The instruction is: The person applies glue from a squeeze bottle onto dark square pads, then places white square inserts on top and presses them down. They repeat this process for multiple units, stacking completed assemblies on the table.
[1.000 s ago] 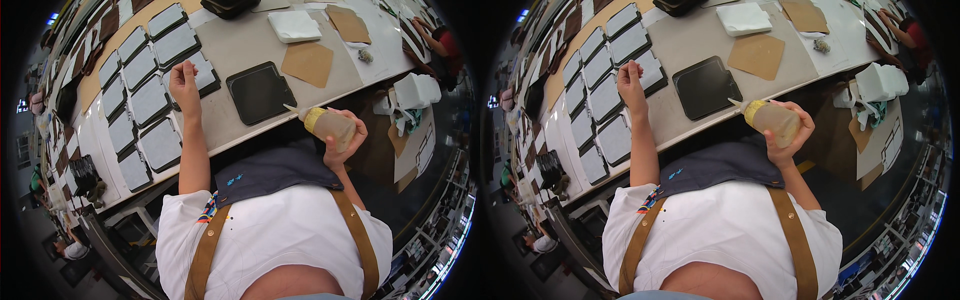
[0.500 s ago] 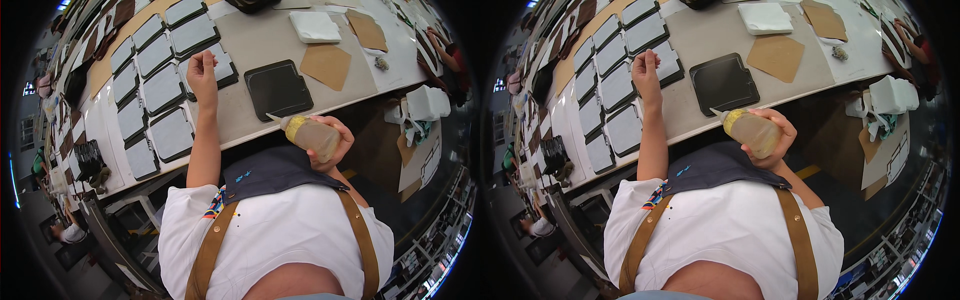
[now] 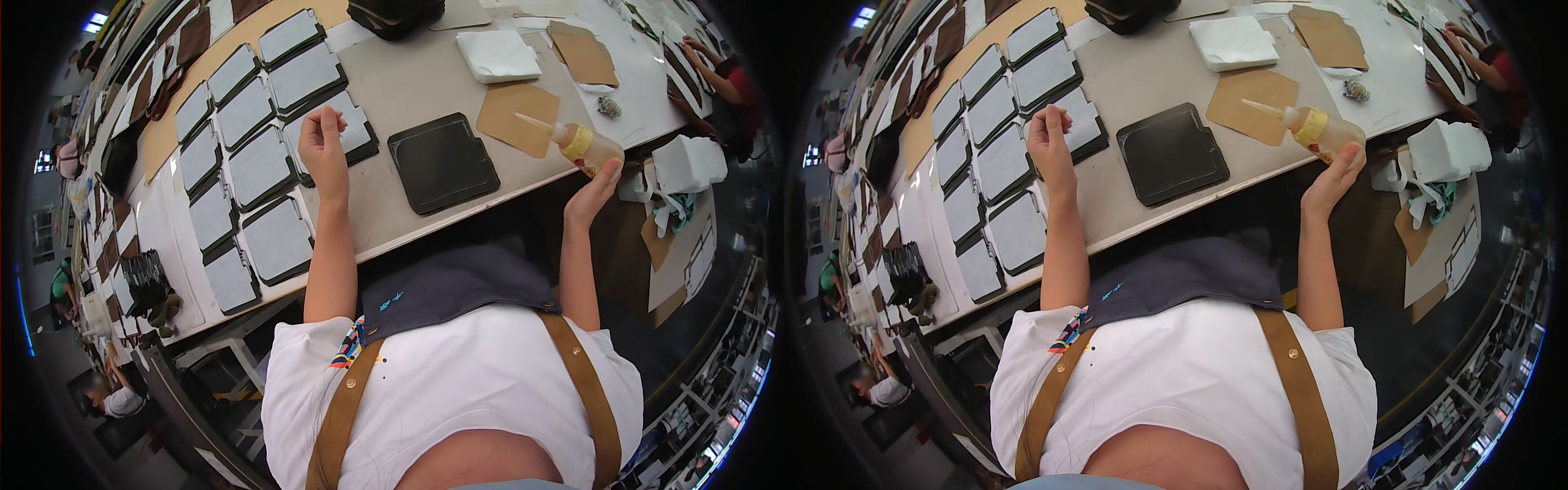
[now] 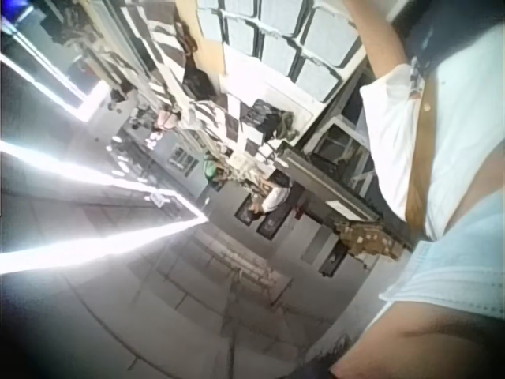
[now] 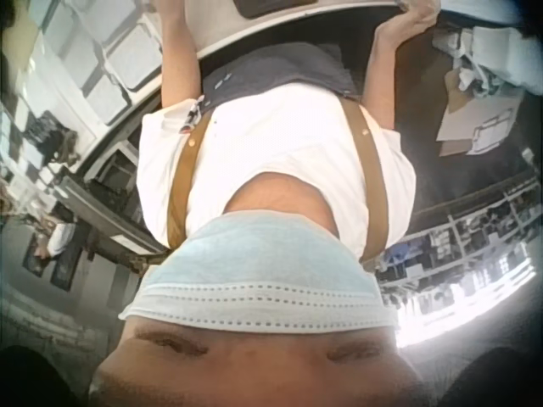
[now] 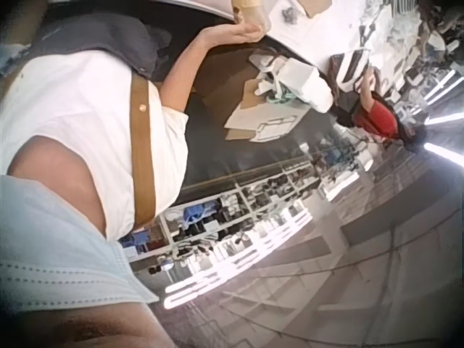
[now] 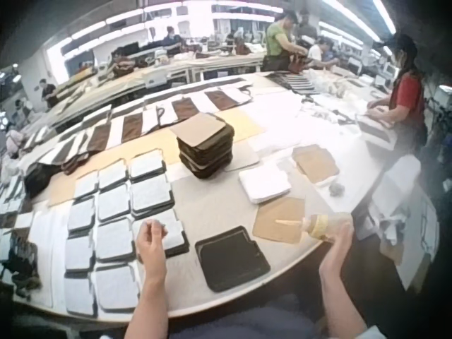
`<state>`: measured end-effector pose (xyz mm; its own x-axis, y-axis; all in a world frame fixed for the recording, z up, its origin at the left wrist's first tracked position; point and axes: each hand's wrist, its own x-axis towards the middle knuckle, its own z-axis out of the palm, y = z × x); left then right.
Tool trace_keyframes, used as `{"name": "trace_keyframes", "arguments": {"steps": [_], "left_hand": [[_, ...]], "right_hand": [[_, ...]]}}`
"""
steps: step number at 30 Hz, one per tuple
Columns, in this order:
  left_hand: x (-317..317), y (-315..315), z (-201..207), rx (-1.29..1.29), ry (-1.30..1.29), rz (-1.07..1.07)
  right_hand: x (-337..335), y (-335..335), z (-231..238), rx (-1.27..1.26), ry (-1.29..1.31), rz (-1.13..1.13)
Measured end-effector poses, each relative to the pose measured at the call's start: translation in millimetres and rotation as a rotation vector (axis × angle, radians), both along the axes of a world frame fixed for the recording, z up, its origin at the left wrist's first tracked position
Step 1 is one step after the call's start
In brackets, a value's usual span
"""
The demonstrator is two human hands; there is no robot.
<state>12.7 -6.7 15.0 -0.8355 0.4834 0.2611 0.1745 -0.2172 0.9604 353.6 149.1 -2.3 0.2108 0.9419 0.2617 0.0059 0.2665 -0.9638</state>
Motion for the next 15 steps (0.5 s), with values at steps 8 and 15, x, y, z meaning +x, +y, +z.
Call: {"name": "trace_keyframes", "arguments": {"steps": [8,15], "left_hand": [[2,2,-4,-0.073,0.070,-0.021],[4,6,-4,-0.113,0.208,0.000]], "right_hand": [[4,35,21,0.419,-0.842,-0.240],[-115,75,35,0.462,-0.763,0.392]]}}
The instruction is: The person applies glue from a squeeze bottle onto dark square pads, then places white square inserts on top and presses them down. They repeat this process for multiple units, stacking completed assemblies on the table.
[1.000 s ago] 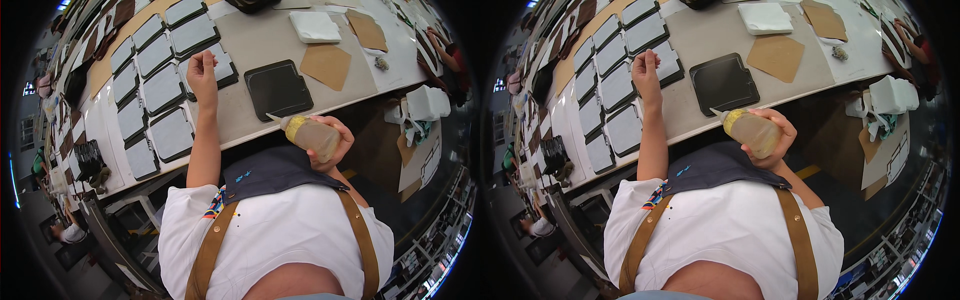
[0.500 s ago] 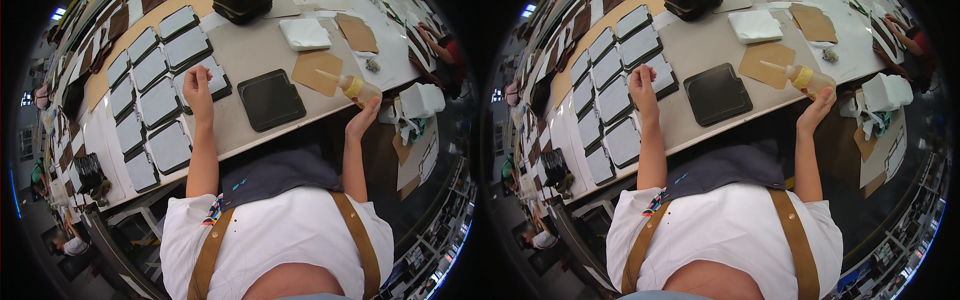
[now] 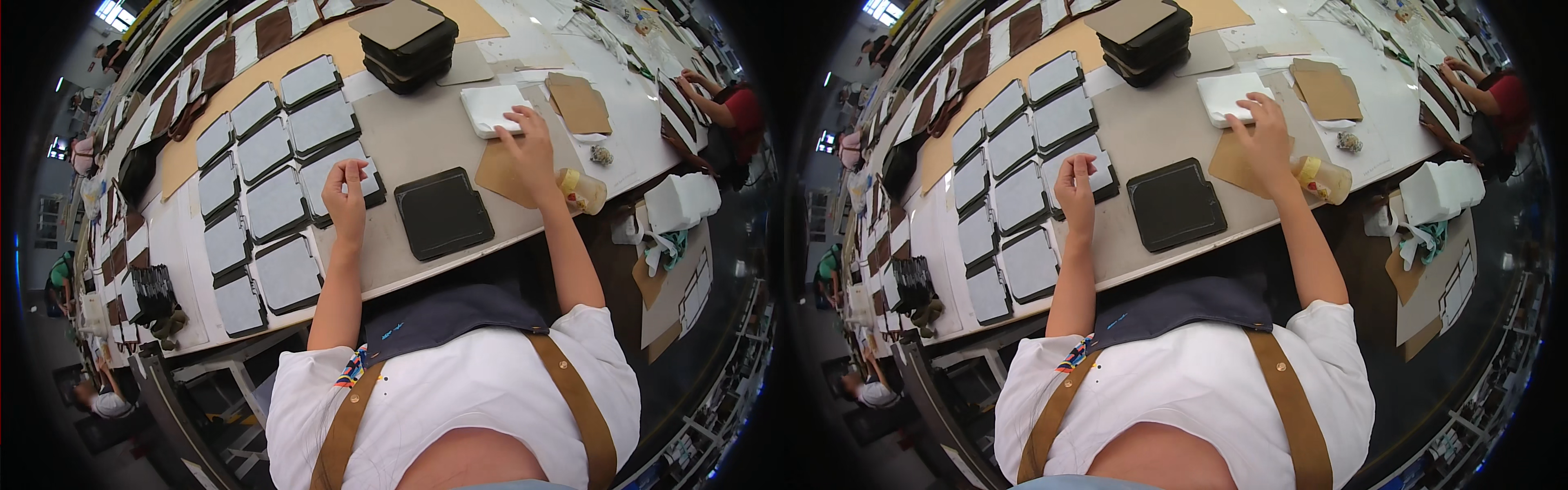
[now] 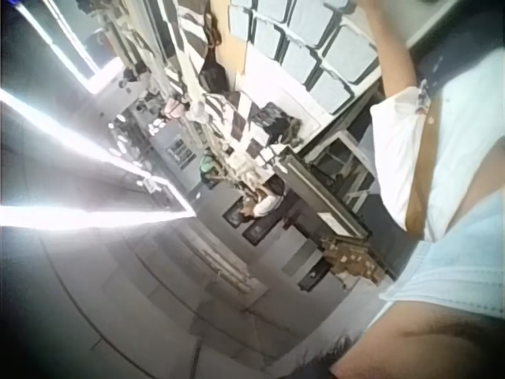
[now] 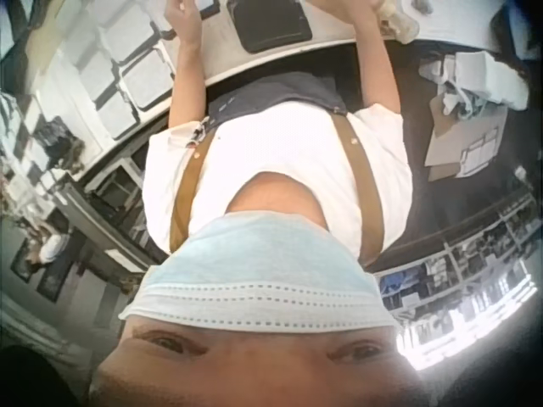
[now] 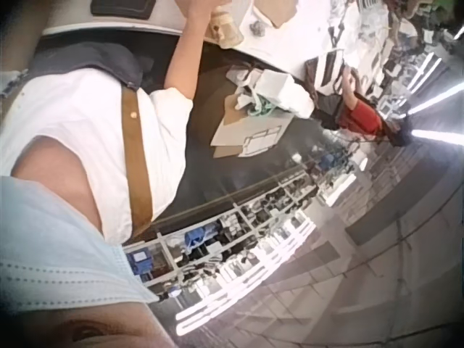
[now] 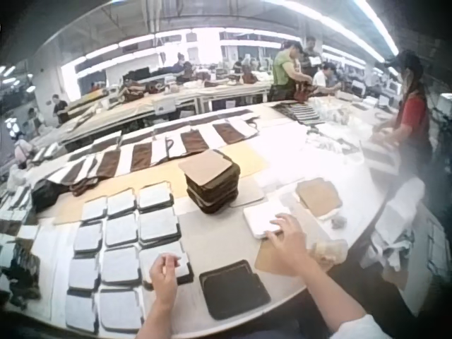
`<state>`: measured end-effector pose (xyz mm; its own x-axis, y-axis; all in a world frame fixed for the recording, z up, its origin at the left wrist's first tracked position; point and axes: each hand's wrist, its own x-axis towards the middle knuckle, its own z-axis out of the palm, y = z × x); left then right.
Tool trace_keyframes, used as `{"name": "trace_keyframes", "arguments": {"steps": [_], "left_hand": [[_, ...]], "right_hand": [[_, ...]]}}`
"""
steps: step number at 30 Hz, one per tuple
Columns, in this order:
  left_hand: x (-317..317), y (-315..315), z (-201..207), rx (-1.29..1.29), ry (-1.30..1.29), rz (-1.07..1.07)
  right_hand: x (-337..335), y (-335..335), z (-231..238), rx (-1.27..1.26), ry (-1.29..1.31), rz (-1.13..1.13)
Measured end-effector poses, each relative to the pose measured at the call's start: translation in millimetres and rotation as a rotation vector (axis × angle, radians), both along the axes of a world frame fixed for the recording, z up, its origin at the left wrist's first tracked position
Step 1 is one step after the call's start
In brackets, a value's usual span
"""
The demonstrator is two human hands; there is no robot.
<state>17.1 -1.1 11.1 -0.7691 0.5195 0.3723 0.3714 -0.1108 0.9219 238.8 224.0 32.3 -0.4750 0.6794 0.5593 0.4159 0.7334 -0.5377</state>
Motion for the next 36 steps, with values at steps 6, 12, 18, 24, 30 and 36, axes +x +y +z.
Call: {"name": "trace_keyframes", "arguments": {"steps": [6,12,18,24,30,36], "left_hand": [[-2,0,-1,-0.026,0.056,0.009],[5,0,3,-0.012,0.004,-0.029],[17,0,9,0.026,-0.165,-0.242],[78,6,56,0.077,-0.566,-0.734],[74,-10,70,0.117,-0.894,-0.572],[70,-27,73,0.106,-0.963,-0.658]], "right_hand": [[-30,35,-10,-0.340,-0.046,-0.057],[60,147,-11,-1.030,1.260,-0.041],[62,49,80,-0.289,0.861,-0.145],[5,-102,70,-0.079,0.293,0.416],[-4,-148,49,0.028,0.133,0.573],[10,-119,22,-0.879,0.489,0.431]]}}
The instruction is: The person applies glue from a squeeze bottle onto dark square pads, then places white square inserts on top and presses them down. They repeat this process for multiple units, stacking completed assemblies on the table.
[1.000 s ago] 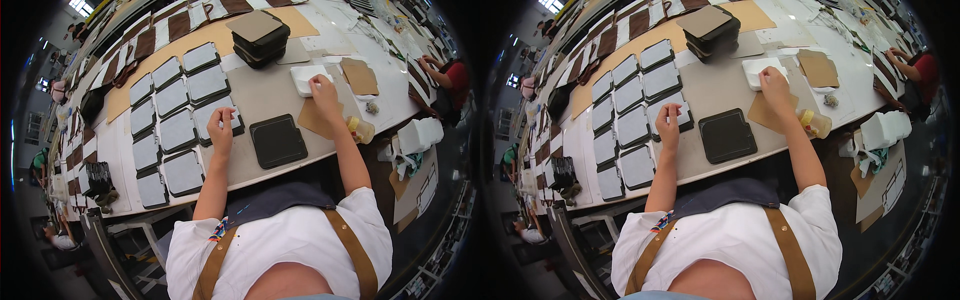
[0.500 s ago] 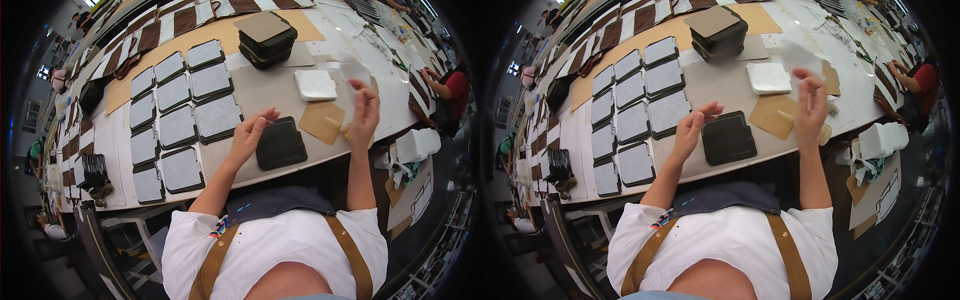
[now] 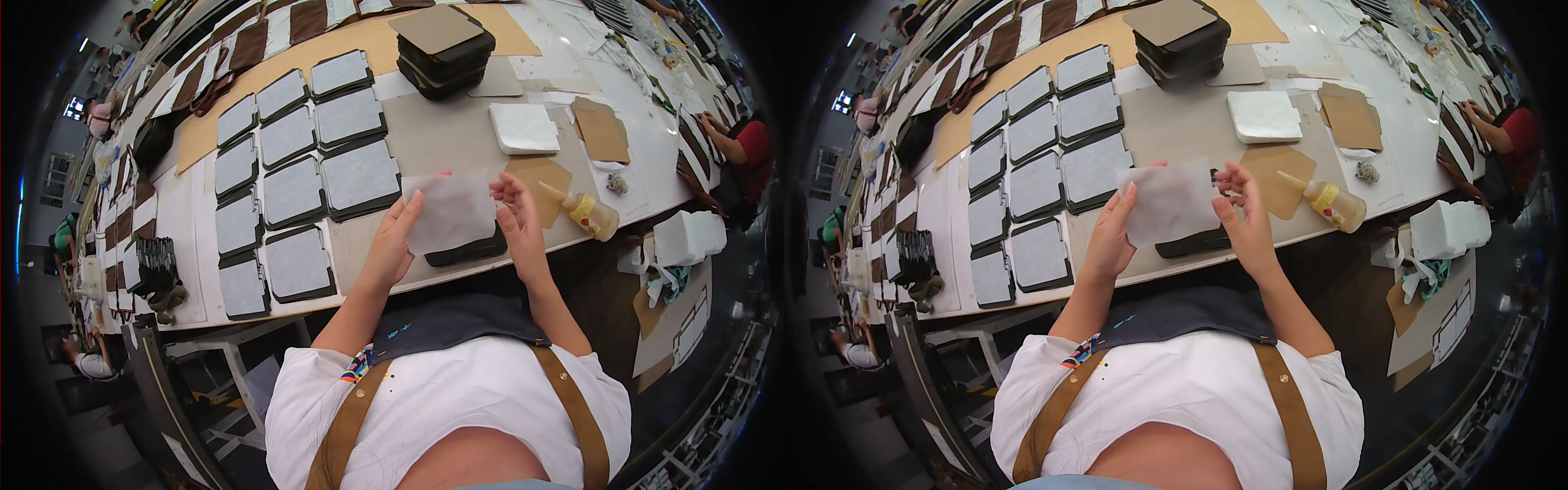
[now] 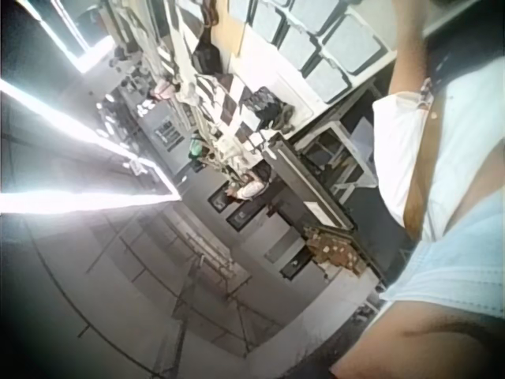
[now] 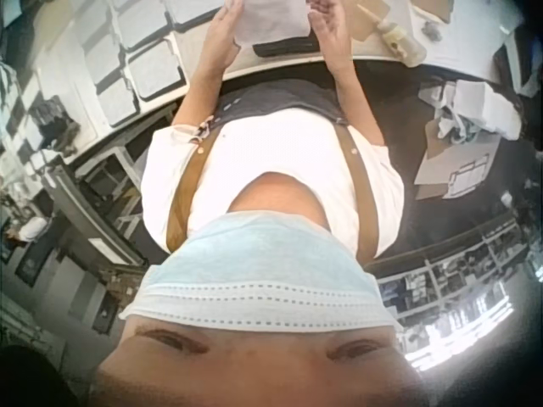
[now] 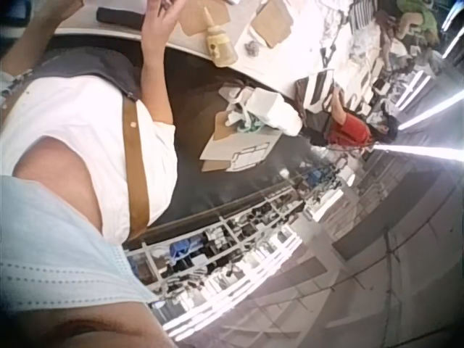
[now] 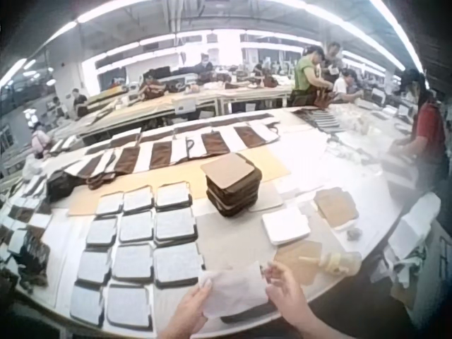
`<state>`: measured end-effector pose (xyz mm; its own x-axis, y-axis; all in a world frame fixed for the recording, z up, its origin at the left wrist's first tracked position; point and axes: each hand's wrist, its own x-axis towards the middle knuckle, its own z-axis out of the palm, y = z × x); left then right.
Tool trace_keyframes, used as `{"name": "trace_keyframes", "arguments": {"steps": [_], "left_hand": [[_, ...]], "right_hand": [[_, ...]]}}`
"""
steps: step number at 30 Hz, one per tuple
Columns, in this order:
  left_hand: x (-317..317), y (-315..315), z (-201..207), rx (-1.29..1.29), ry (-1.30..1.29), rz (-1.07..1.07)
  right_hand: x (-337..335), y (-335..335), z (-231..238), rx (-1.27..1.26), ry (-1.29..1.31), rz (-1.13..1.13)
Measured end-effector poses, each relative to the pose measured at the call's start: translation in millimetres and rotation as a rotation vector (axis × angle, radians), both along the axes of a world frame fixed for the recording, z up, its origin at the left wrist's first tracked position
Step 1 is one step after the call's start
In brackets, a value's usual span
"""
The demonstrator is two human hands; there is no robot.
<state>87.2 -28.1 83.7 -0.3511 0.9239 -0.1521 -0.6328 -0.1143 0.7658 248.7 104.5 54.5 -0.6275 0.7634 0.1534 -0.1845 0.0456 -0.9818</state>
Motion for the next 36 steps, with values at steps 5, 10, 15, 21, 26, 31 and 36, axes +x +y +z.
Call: {"name": "trace_keyframes", "arguments": {"steps": [5,10,15,21,26,31,36], "left_hand": [[1,3,-18,-0.082,0.165,-0.063],[9,-2,-48,-0.191,0.630,0.045],[17,-16,-58,-0.254,0.609,0.066],[16,-16,-47,-0.301,0.616,0.075],[18,-20,-59,-0.311,0.917,0.085],[20,-21,-65,-0.369,1.152,0.225],[15,-23,-69,-0.407,1.281,0.272]], "right_hand": [[10,-2,-2,-0.359,-0.123,0.092],[12,-2,-11,0.154,-0.298,-0.040],[20,-1,2,-0.290,-0.206,0.171],[24,5,-16,-0.125,-0.276,0.115],[19,9,-19,0.004,-0.378,0.030],[4,15,-33,0.277,-0.464,-0.050],[-7,14,-29,0.396,-0.578,-0.076]]}}
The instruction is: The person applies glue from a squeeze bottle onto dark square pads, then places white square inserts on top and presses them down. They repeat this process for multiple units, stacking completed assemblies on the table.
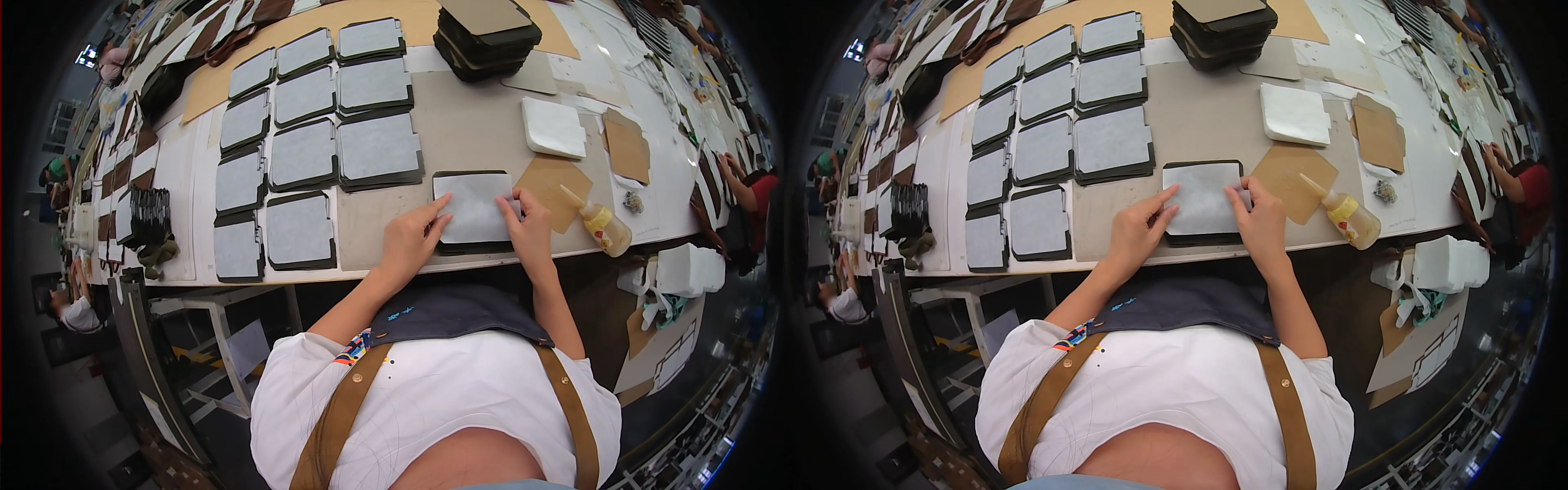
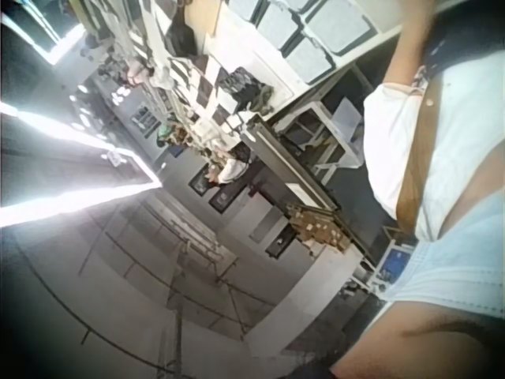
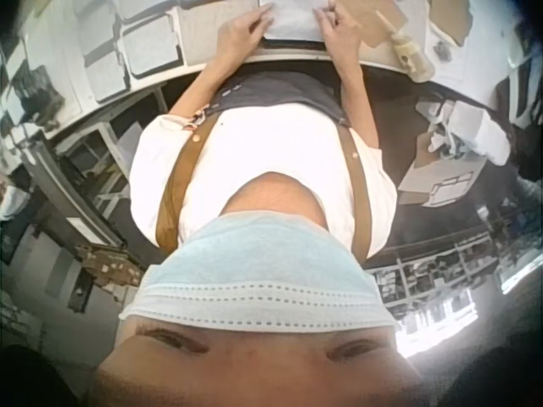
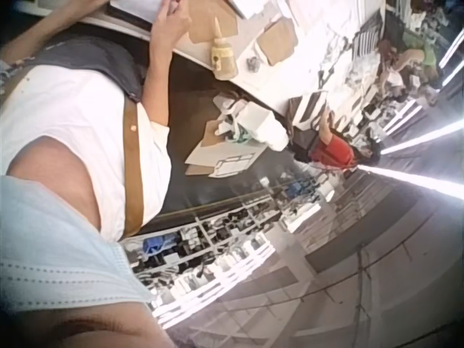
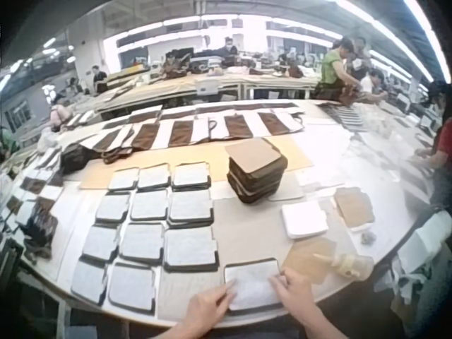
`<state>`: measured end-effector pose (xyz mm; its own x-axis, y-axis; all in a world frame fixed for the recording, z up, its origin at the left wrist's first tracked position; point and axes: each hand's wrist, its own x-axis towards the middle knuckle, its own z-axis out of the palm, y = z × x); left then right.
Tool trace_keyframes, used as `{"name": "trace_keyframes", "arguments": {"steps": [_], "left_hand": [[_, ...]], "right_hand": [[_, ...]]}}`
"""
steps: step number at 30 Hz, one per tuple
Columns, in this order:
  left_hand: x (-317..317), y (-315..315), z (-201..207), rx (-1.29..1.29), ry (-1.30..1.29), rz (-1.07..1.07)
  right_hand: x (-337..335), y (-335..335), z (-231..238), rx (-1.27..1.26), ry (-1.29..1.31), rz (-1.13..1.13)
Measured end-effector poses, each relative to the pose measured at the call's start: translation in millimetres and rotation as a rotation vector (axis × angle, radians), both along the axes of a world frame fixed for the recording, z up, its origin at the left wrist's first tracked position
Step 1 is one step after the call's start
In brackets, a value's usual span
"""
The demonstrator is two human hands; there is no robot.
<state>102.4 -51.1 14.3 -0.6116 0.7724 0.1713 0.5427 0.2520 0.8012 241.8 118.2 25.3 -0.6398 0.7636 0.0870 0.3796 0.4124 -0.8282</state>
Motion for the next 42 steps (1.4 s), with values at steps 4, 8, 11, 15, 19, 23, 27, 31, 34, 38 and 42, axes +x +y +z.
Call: {"name": "trace_keyframes", "arguments": {"steps": [4,8,11,15,19,23,27,31,34,38,42], "left_hand": [[-1,0,-2,-0.020,0.004,0.007],[-1,0,-7,-0.009,0.012,0.014],[-1,-1,-6,-0.030,0.022,0.006],[0,-1,-7,-0.030,0.020,0.009],[0,0,-7,-0.034,0.022,0.013],[1,1,-10,-0.040,0.026,0.019],[1,1,-5,-0.069,-0.023,0.023],[1,1,-8,-0.050,-0.048,0.034],[0,2,-5,-0.055,-0.035,0.021],[0,2,-4,-0.072,-0.026,0.020],[0,1,-7,-0.067,-0.013,0.021]], "right_hand": [[-2,-3,5,0.065,-0.018,-0.007],[-2,-3,2,0.089,-0.037,-0.016],[-1,-2,1,0.095,-0.063,-0.019],[-2,-1,0,0.091,-0.090,-0.018],[-2,-1,1,0.115,-0.110,-0.012],[0,-4,5,0.162,-0.122,-0.046],[3,-5,7,0.368,-0.086,0.010],[4,-3,2,0.483,-0.079,0.062],[5,-4,3,0.469,-0.114,0.058],[5,-3,3,0.479,-0.119,0.066],[5,-2,2,0.485,-0.128,0.071]]}}
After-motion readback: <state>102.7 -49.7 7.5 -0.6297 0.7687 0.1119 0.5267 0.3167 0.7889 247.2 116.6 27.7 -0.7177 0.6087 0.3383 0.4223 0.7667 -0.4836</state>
